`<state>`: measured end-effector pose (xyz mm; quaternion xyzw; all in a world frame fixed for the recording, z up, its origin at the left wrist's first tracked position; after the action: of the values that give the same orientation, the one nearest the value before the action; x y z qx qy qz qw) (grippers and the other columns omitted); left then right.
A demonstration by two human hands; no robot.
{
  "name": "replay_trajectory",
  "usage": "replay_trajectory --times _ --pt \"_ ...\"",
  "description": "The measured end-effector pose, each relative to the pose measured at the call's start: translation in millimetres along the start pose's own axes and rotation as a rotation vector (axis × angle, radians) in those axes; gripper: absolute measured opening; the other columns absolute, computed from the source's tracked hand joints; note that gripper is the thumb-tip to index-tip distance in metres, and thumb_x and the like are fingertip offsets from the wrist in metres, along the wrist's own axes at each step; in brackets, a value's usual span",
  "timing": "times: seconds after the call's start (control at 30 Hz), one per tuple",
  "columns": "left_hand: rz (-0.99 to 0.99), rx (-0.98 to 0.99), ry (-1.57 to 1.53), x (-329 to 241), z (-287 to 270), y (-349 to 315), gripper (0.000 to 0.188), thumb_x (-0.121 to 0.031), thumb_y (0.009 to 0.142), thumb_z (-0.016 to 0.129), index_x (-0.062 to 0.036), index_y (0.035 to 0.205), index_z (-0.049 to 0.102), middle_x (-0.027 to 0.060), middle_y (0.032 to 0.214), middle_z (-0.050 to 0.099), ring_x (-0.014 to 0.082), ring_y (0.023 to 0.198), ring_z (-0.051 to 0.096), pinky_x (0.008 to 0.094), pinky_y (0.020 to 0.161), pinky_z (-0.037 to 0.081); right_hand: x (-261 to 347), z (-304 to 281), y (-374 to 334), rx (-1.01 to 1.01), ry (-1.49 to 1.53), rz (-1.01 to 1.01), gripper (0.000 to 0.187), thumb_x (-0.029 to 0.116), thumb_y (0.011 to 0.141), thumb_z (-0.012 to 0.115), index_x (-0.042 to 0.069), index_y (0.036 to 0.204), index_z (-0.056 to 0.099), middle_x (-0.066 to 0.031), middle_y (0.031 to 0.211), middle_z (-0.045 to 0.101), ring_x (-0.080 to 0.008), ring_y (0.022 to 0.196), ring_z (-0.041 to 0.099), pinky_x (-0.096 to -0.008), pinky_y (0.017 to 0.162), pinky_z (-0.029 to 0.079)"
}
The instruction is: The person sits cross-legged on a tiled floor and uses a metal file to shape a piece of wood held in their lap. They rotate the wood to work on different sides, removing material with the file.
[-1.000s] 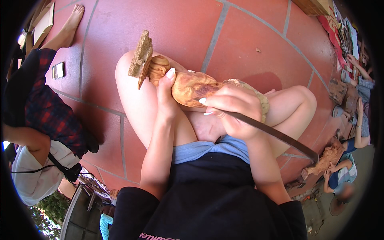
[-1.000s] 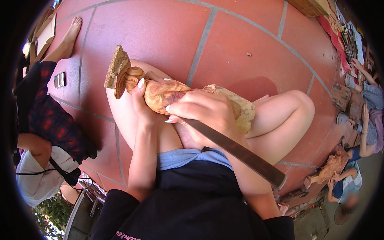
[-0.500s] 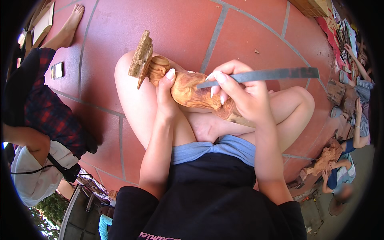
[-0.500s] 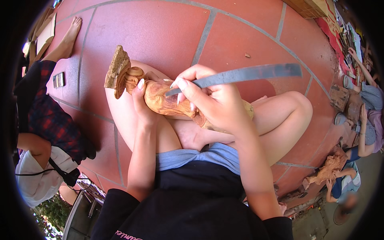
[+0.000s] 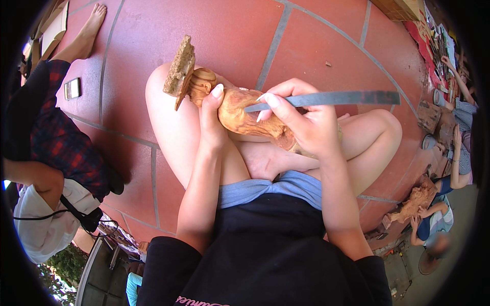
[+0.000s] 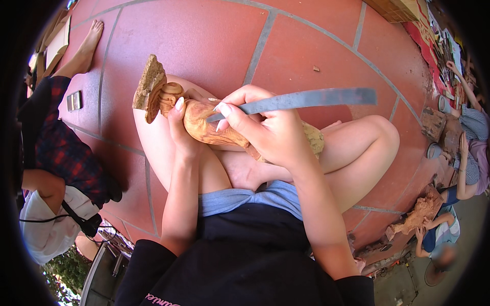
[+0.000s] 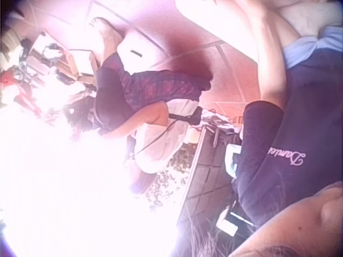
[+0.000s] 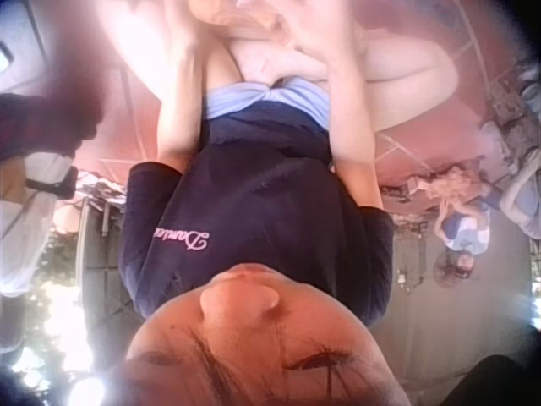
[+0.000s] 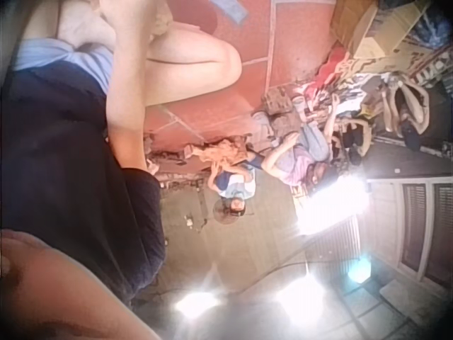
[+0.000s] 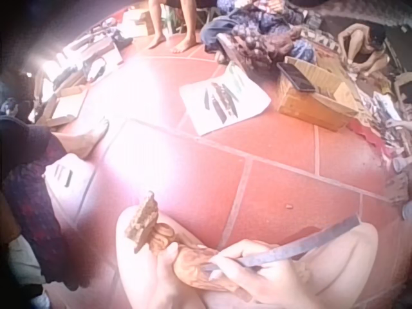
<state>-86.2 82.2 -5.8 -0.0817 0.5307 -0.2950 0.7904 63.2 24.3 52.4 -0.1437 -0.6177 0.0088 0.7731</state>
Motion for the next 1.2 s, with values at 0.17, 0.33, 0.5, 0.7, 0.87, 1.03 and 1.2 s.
replay_trajectory --times 0.17,0.33,0.5,0.7,0.87,1.03,1.2 --pt "0.005 0.009 0.025 0 -1 0 0.046 -0.047 0.084 0.041 -0.0017 0.084 0.052 0.0166 0.083 0.062 0.0243 0.079 0.060 0.0347 0.076 0.048 1 -3 0 -0.018 0.043 0.049 0.012 0.008 0.092 0.057 -0.003 0.092 0.061 -0.0059 0.077 0.066 -0.0070 0.074 0.062 -0.0202 0.067 0.049" --pt "-0.034 0.089 -0.045 5 -10 -1 0.056 -0.046 0.085 0.045 0.0063 0.102 0.059 0.0166 0.095 0.065 0.0237 0.090 0.062 0.0343 0.086 0.047 7 1 2 -0.011 0.068 0.087 0.013 0.006 0.094 0.053 -0.004 0.093 0.061 -0.0070 0.076 0.065 -0.0103 0.073 0.062 -0.0222 0.070 0.050" --pt "-0.039 0.096 0.010 2 -11 -3 0.057 -0.047 0.085 0.044 0.0061 0.102 0.059 0.0166 0.097 0.064 0.0239 0.091 0.062 0.0342 0.086 0.046 2 -4 2 -0.011 0.048 0.077 0.012 0.008 0.092 0.056 -0.003 0.093 0.061 -0.0065 0.076 0.066 -0.0079 0.075 0.062 -0.0212 0.069 0.049" --pt "-0.056 0.112 -0.034 2 -11 -3 0.059 -0.048 0.084 0.045 0.0060 0.103 0.059 0.0166 0.098 0.064 0.0238 0.092 0.062 0.0342 0.087 0.046 5 0 3 -0.012 0.092 0.094 0.012 0.007 0.092 0.056 -0.004 0.093 0.061 -0.0066 0.077 0.066 -0.0084 0.075 0.062 -0.0215 0.070 0.049" --pt "-0.034 0.059 0.009 0 -8 -2 0.054 -0.048 0.084 0.045 0.0034 0.096 0.057 0.0162 0.092 0.063 0.0234 0.087 0.061 0.0340 0.082 0.046 2 -2 2 -0.007 0.103 0.065 0.012 0.007 0.092 0.056 -0.003 0.093 0.061 -0.0066 0.077 0.066 -0.0084 0.075 0.062 -0.0216 0.070 0.049" --pt "-0.068 0.095 -0.066 2 -11 -3 0.059 -0.048 0.084 0.046 0.0060 0.103 0.060 0.0169 0.098 0.064 0.0236 0.091 0.062 0.0343 0.086 0.046 4 -1 3 -0.015 0.075 0.093 0.012 0.007 0.092 0.056 -0.004 0.092 0.061 -0.0065 0.077 0.066 -0.0083 0.076 0.062 -0.0214 0.070 0.049" --pt "-0.042 0.094 -0.028 1 -11 -3 0.057 -0.047 0.085 0.045 0.0058 0.102 0.060 0.0168 0.097 0.064 0.0233 0.091 0.062 0.0342 0.086 0.046 5 1 2 -0.020 0.089 0.081 0.012 0.007 0.092 0.056 -0.004 0.092 0.061 -0.0063 0.076 0.066 -0.0085 0.076 0.062 -0.0216 0.071 0.049"
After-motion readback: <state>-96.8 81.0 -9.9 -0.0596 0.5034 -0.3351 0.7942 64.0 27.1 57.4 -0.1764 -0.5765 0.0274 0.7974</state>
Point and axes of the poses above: each hand's wrist, its own y-axis towards the middle knuckle, its own z-axis out of the palm, x = y × z, the point moved 1 cm from there along y, towards the middle knuckle
